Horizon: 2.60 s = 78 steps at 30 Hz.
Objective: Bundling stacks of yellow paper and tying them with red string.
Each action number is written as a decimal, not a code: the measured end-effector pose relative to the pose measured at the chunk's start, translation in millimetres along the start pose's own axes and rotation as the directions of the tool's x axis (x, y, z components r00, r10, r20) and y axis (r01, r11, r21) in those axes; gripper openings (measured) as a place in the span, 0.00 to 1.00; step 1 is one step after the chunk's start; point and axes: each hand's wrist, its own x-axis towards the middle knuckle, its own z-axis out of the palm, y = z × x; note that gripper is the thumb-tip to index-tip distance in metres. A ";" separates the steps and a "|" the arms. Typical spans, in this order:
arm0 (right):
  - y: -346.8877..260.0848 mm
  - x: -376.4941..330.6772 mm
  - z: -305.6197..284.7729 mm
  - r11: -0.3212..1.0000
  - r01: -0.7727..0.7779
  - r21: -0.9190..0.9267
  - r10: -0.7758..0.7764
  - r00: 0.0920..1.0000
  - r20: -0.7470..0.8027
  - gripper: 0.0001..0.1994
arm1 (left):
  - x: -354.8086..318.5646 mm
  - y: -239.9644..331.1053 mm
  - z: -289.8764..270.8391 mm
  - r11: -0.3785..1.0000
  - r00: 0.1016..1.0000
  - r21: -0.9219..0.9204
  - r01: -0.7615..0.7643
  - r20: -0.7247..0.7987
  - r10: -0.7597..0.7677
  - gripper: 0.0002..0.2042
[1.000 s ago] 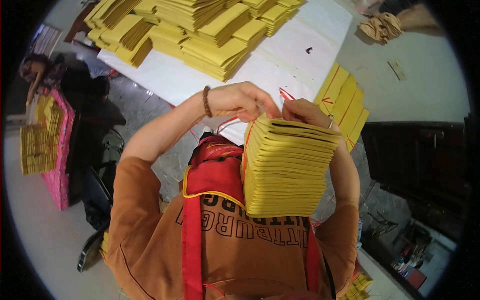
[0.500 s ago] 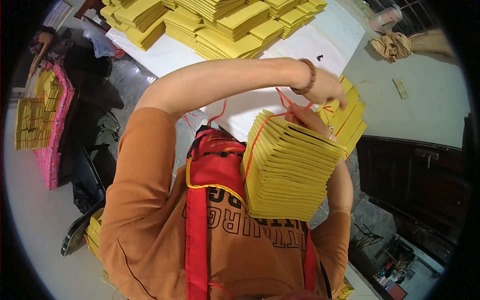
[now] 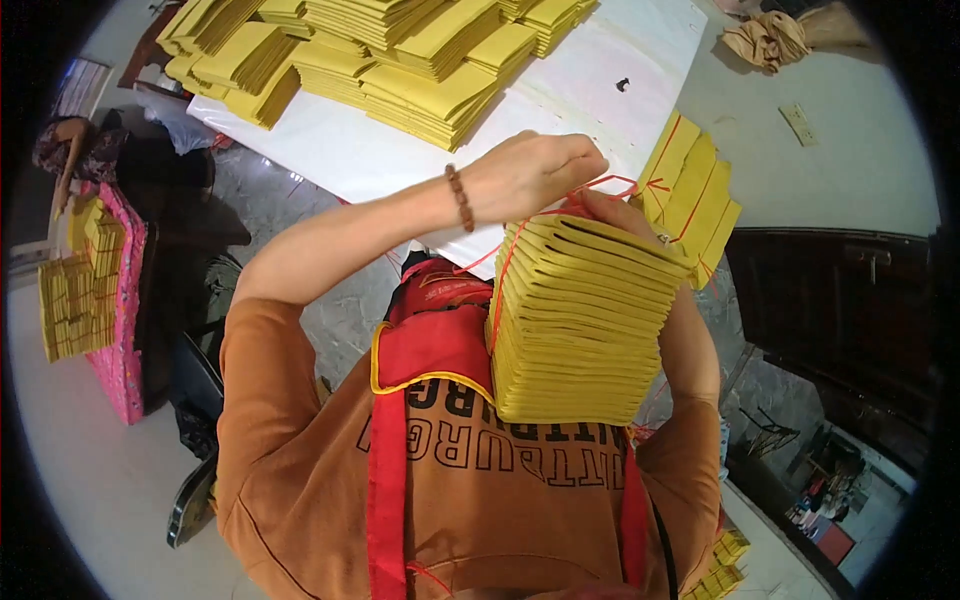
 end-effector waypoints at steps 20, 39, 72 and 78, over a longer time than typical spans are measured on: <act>72.3 -9.7 -39.9 0.864 0.352 0.360 -0.441 0.874 0.203 0.21 | -1.6 30.0 -41.4 0.997 0.999 0.079 -0.010 -0.042 0.014 0.09; 94.7 5.5 -57.9 0.872 0.186 0.453 -0.339 0.897 0.285 0.22 | -30.4 77.0 20.6 0.798 0.901 0.459 -0.389 0.369 0.227 0.30; 63.0 -45.5 -74.7 0.426 0.288 -0.857 -0.905 0.139 -0.403 0.18 | 6.1 -123.7 13.3 0.876 0.755 0.021 0.482 -0.517 -0.403 0.15; 12.0 -49.5 -31.5 0.087 0.321 -0.943 -0.928 0.371 0.041 0.15 | 8.8 -122.6 15.4 0.897 0.791 0.093 0.431 -0.517 -0.327 0.15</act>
